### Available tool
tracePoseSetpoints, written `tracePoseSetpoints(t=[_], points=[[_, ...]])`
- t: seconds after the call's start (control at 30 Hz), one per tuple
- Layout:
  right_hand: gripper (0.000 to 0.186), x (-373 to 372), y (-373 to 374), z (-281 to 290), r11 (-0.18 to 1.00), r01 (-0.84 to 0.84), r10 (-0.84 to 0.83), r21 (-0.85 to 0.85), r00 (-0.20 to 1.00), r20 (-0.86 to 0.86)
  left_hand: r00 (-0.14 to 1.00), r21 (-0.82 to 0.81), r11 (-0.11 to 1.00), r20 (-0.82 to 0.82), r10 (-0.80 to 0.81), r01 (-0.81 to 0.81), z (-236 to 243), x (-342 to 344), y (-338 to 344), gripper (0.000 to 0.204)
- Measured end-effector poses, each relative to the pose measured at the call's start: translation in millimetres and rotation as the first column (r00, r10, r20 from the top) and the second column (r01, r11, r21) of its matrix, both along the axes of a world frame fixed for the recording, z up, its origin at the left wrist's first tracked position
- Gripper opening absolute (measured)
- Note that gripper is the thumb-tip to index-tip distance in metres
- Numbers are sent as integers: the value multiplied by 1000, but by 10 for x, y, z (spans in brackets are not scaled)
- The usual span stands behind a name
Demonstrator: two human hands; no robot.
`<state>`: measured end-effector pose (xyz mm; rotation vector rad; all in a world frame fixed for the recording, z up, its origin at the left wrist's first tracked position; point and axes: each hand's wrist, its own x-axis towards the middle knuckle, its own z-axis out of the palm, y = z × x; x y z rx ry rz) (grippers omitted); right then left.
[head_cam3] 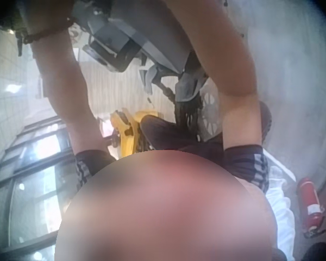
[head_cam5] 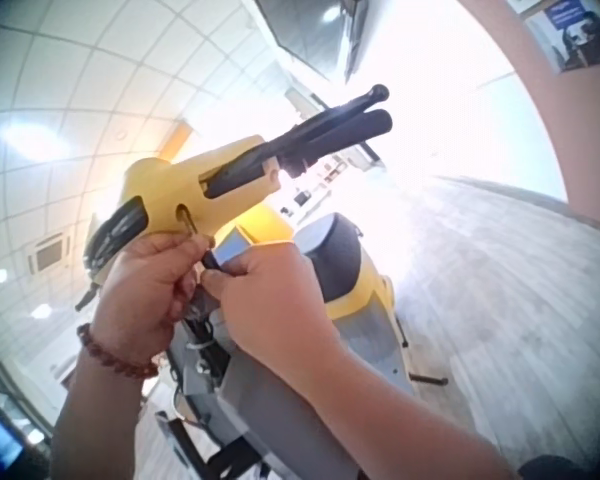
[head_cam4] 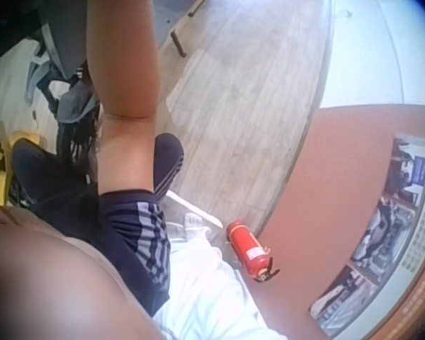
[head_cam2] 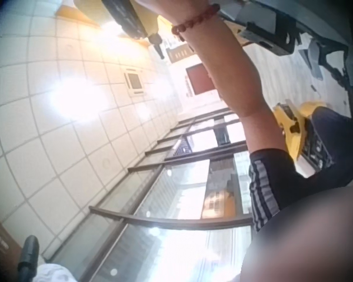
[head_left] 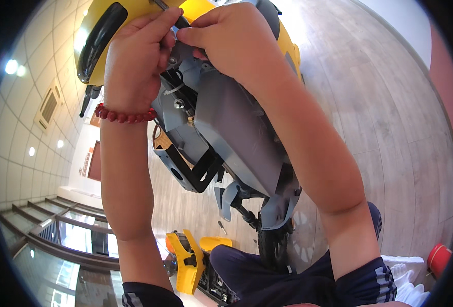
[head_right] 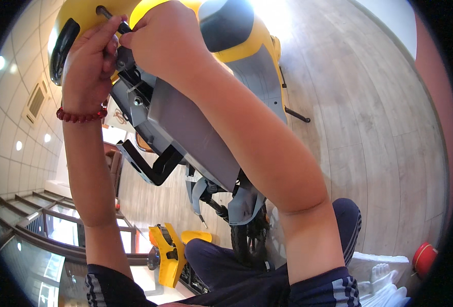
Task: Replacing parts on the handlebar and body of a yellow electric scooter.
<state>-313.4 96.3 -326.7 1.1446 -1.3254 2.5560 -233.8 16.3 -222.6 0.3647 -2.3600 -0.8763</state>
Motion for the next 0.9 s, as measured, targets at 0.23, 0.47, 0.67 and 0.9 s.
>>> tracePoseSetpoints(t=[0.23,0.47,0.67,0.9], points=[[31,-31,143,76,962,-260,250,88,962,111,999,33,999,26,-23,23,44,40,-67,24],[26,58,-107,-44,944,328,-323,23,938,-127,997,80,994,21,-72,70,70,25,-102,24],[20,154,-347,-41,818,573,-575,-54,812,-98,999,91,995,19,-39,37,42,20,-49,15],[22,84,-290,-30,947,317,-318,-60,948,-17,995,100,992,40,-87,83,30,17,-27,15]])
